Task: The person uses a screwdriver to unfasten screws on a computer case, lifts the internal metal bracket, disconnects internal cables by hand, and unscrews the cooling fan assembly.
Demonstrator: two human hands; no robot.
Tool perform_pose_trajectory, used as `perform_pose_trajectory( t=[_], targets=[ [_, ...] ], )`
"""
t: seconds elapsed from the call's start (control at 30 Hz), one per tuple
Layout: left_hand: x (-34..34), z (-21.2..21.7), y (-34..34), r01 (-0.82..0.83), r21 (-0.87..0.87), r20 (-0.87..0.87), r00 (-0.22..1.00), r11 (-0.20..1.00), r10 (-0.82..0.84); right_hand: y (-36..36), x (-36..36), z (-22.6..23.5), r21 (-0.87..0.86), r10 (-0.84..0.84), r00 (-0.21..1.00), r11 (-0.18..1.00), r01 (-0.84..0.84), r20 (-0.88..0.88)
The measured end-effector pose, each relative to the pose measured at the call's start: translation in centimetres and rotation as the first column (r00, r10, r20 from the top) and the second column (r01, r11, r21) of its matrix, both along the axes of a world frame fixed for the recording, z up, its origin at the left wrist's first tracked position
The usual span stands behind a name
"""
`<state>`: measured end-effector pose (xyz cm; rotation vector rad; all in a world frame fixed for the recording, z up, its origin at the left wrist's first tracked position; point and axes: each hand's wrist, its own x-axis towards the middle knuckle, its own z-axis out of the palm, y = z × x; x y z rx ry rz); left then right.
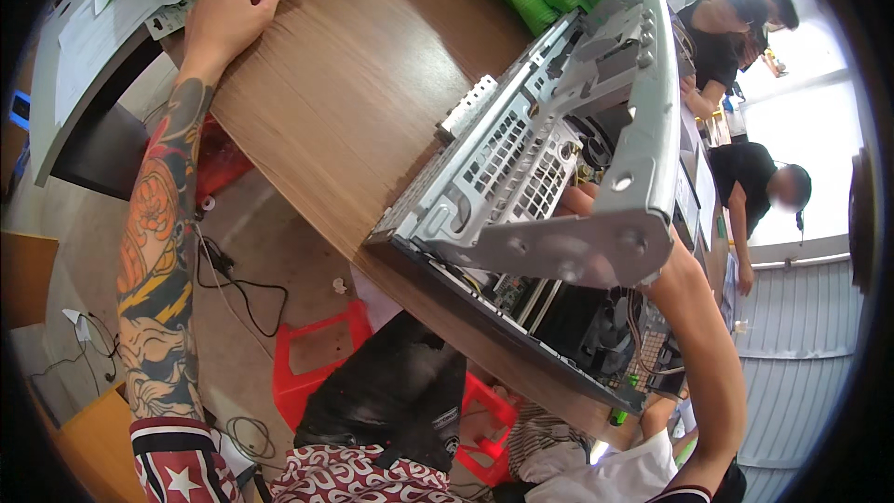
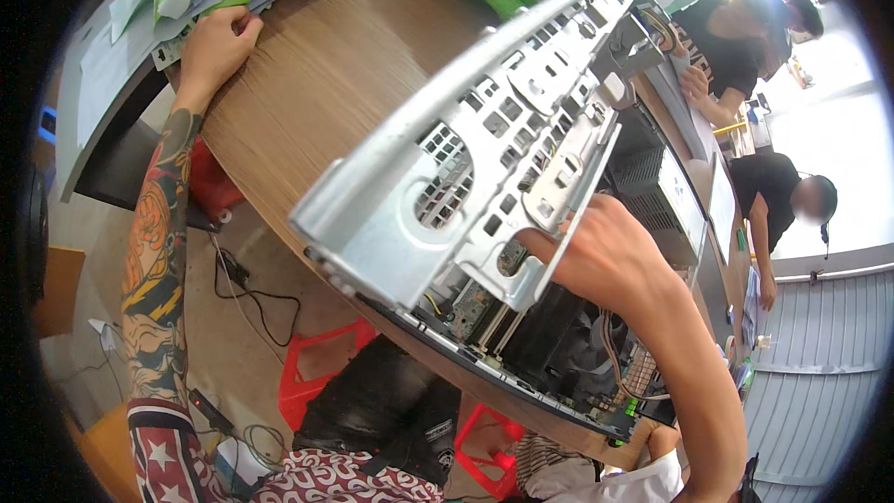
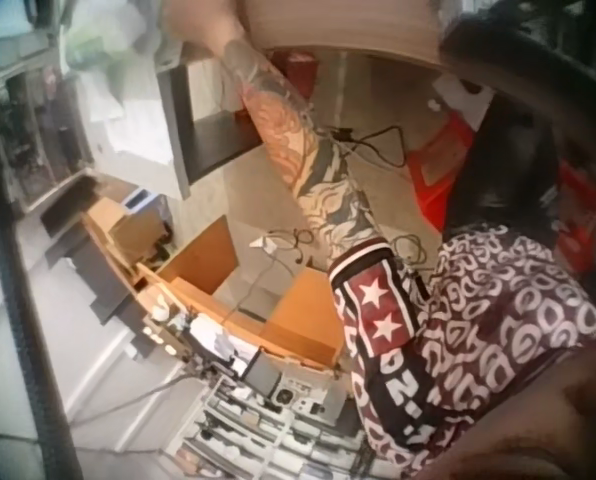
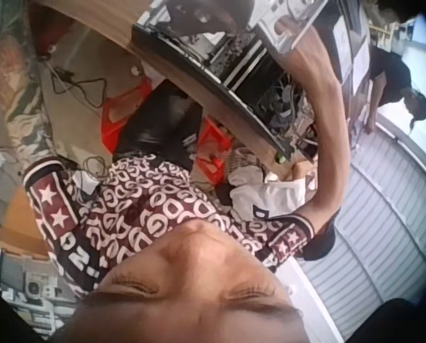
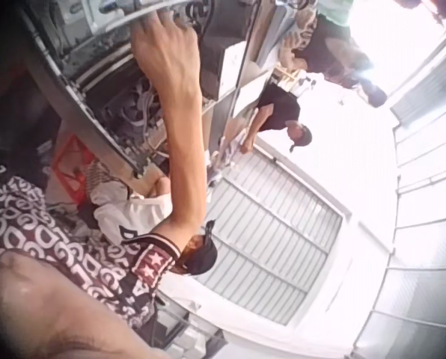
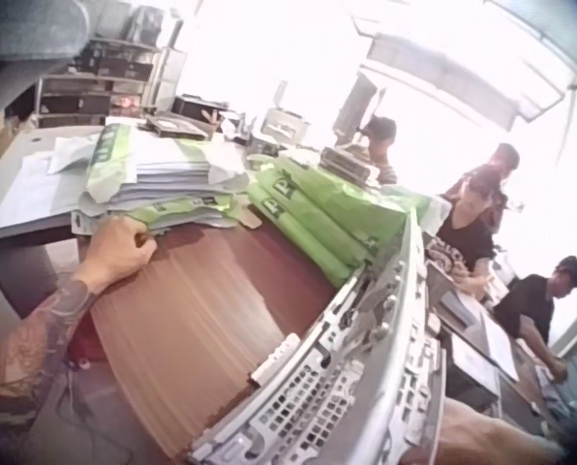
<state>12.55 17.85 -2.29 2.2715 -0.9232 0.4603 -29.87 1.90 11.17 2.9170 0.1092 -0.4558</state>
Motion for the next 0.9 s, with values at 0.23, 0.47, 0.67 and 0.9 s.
perform_pose_trajectory(
  t=[0.23,0.47,0.67,0.9],
  targets=[
    [-0.7,0.7,-0.5,-0.02,0.059,-0.042,0.999,0.998,0.022,-0.5,-0.4,0.6,0.104,0.065,0.97,0.99,-0.091,0.233],
    [-0.9,-0.2,-1.6,-0.014,0.058,-0.01,1.0,0.998,0.015,-1.6,-0.3,0.5,0.0,0.28,0.921,0.957,-0.291,0.269],
    [-1.0,0.5,-0.3,-0.023,0.049,0.059,0.998,0.999,0.021,-0.6,-0.8,-1.9,-0.052,0.332,0.92,0.943,-0.329,0.209],
    [0.1,0.5,-0.5,0.003,0.083,-0.01,1.0,0.997,-0.003,-2.4,0.0,-0.6,-0.003,0.371,0.912,0.927,-0.376,0.178]
  ],
)
